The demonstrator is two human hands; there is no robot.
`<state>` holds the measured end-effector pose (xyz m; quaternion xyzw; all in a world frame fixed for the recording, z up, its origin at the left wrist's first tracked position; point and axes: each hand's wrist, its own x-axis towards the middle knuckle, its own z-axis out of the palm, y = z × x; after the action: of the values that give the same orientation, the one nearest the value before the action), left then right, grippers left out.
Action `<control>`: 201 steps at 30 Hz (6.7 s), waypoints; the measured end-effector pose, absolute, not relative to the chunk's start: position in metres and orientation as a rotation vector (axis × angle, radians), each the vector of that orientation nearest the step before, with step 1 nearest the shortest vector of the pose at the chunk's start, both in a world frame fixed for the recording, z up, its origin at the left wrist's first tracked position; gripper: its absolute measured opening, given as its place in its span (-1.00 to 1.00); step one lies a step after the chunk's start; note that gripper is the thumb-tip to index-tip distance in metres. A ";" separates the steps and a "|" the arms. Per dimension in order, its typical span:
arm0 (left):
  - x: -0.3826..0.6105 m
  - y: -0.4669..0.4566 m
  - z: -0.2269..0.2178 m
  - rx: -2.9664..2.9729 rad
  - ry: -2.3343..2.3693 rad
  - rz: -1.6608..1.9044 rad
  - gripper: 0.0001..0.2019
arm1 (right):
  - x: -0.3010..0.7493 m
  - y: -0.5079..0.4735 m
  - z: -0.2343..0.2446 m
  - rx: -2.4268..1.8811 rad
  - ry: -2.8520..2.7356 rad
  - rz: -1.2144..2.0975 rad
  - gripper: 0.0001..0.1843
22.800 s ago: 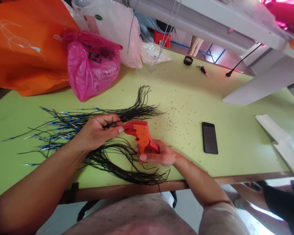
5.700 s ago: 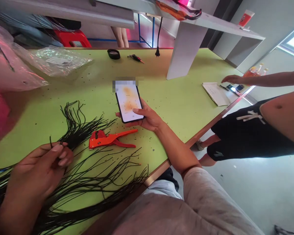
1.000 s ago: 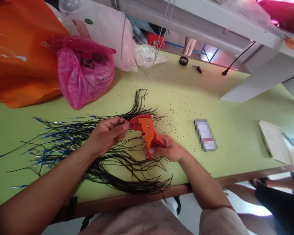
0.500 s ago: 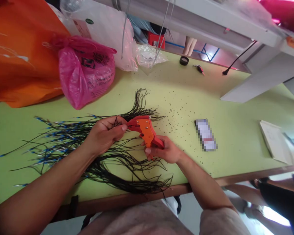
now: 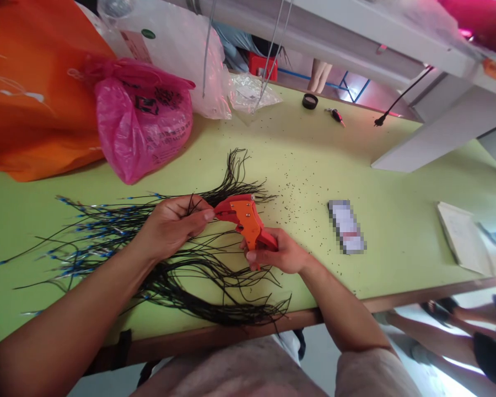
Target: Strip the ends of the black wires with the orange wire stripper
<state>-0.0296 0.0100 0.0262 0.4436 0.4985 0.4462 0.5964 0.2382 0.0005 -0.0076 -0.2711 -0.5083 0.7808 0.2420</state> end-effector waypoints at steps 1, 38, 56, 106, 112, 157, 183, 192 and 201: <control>-0.030 0.010 0.027 1.053 1.152 1.032 -0.64 | 0.238 0.001 -0.008 -0.734 -1.386 2.139 -0.64; -0.029 0.005 0.022 1.226 1.172 1.104 -0.69 | 0.227 -0.007 -0.008 -0.772 -1.348 2.070 -0.64; -0.023 0.011 0.014 0.927 0.998 1.139 -0.61 | 0.243 0.010 -0.005 -0.669 -1.278 1.961 -0.58; -0.018 0.010 0.016 0.869 1.008 1.040 -0.50 | 0.246 0.014 -0.004 -0.763 -1.162 1.914 -0.60; -0.018 0.010 0.015 0.896 1.082 1.034 -0.53 | 0.251 0.007 0.004 -0.646 -1.443 2.119 -0.61; -0.021 -0.003 0.026 1.597 1.143 0.874 -0.72 | 0.249 0.019 0.005 -0.839 -1.134 1.760 -0.50; -0.004 -0.033 0.013 2.500 1.309 0.025 -0.57 | 0.238 0.023 -0.021 -1.027 -1.437 1.531 -0.65; -0.028 -0.068 0.028 2.264 1.016 -0.109 -0.60 | 0.210 0.022 -0.025 -1.259 -1.597 1.379 -0.77; -0.016 -0.017 0.027 2.585 1.601 -0.100 -0.65 | 0.222 0.038 -0.038 -1.103 -1.272 1.550 -0.61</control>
<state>-0.0163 -0.0173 0.0272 0.8487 0.5256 -0.0328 0.0494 0.2217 0.0376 -0.0384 -0.4388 -0.5062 0.6166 0.4137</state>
